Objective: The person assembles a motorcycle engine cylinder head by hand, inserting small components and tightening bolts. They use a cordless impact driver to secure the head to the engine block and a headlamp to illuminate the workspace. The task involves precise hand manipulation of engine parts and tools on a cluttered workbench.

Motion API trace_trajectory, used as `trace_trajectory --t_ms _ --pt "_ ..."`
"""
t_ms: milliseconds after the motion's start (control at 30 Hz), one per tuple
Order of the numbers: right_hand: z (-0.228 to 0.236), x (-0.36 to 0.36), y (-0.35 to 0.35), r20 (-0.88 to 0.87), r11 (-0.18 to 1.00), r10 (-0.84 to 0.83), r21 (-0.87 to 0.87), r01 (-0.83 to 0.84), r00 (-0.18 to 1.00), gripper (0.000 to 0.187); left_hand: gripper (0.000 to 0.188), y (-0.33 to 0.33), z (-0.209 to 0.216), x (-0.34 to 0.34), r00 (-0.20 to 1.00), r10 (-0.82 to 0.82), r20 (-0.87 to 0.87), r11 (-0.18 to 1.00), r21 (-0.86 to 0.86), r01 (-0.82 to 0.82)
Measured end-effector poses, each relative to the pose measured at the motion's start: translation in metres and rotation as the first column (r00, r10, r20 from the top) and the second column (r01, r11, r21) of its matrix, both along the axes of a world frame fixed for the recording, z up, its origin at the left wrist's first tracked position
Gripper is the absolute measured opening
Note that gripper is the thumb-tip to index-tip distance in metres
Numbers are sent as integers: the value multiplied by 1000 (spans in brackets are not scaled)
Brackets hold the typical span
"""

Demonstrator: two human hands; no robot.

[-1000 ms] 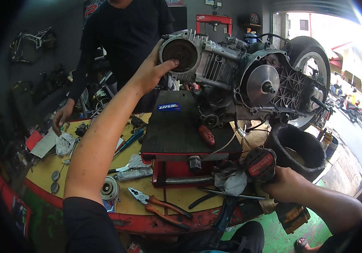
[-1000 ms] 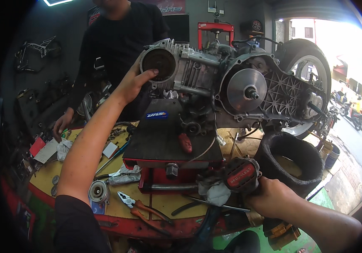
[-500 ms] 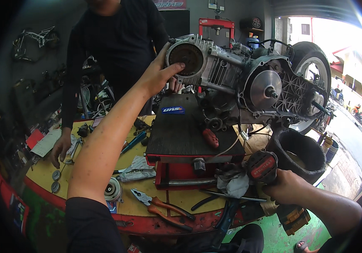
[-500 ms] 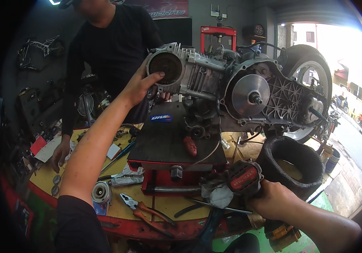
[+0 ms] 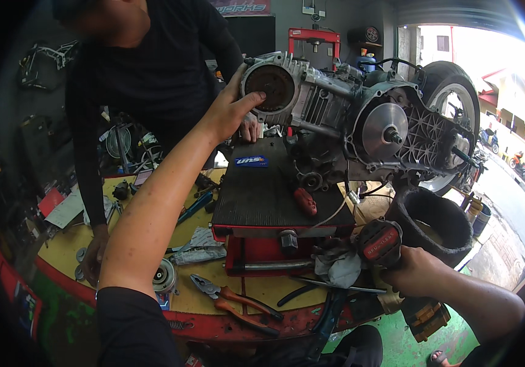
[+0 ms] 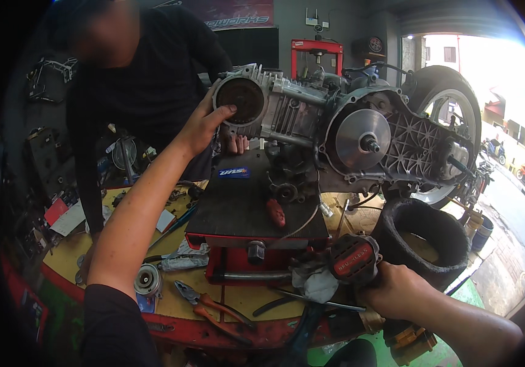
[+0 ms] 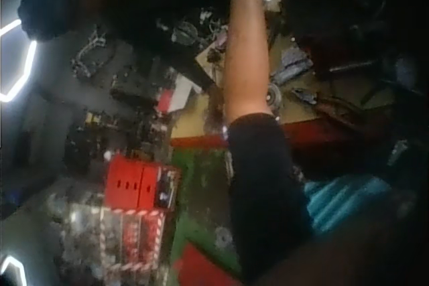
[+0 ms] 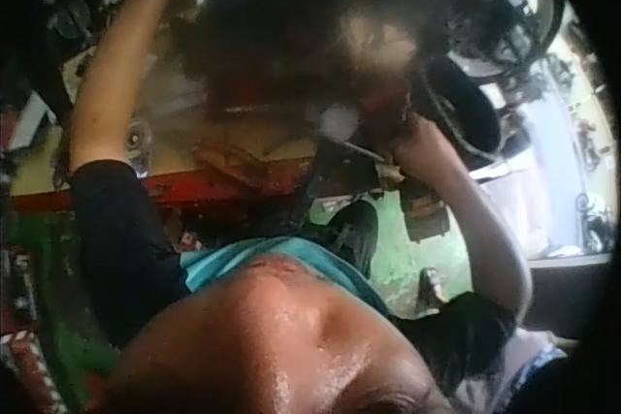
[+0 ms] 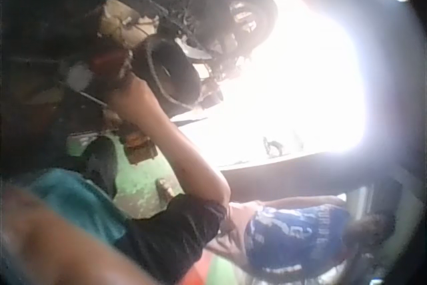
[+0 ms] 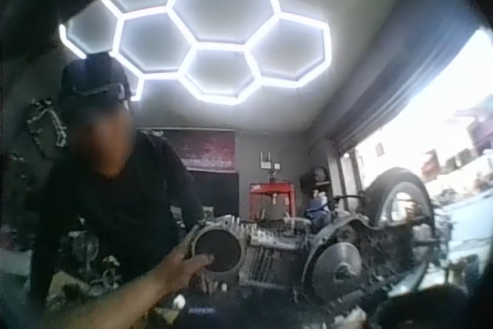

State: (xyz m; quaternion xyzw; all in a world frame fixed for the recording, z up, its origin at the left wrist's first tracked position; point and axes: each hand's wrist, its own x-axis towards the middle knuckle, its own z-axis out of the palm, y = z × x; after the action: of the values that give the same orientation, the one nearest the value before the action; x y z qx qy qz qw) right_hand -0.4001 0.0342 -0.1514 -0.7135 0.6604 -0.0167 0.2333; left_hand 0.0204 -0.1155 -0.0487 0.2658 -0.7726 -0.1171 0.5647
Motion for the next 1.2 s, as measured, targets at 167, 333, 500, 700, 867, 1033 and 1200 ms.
trace_trajectory --t_ms 167,333,500,700,867,1033,1200 --pt "3 3 1 -20 1000 20 -6 -21 1000 66 82 -3 -1 3 998 -58 -15 998 2 58" --pt "8 6 4 -20 1000 14 5 -14 1000 65 86 -7 -3 5 1000 -15 -15 1000 -11 15" --pt "4 4 0 -41 1000 7 10 -7 999 67 85 -5 -3 5 1000 -12 -22 1000 -12 12" --pt "2 -1 3 -40 1000 -15 -19 14 999 68 64 -13 -4 0 999 -38 8 999 -39 38" --pt "-1 1 -4 -10 1000 1 -4 -1 1000 67 56 -1 -6 4 998 66 21 996 -56 -65" --pt "2 3 0 -43 999 22 -28 -23 999 66 51 6 -5 3 975 220 27 966 -146 -214" --pt "0 5 -9 -48 999 47 -11 -47 998 64 45 27 -9 1 742 668 58 716 -321 -620"
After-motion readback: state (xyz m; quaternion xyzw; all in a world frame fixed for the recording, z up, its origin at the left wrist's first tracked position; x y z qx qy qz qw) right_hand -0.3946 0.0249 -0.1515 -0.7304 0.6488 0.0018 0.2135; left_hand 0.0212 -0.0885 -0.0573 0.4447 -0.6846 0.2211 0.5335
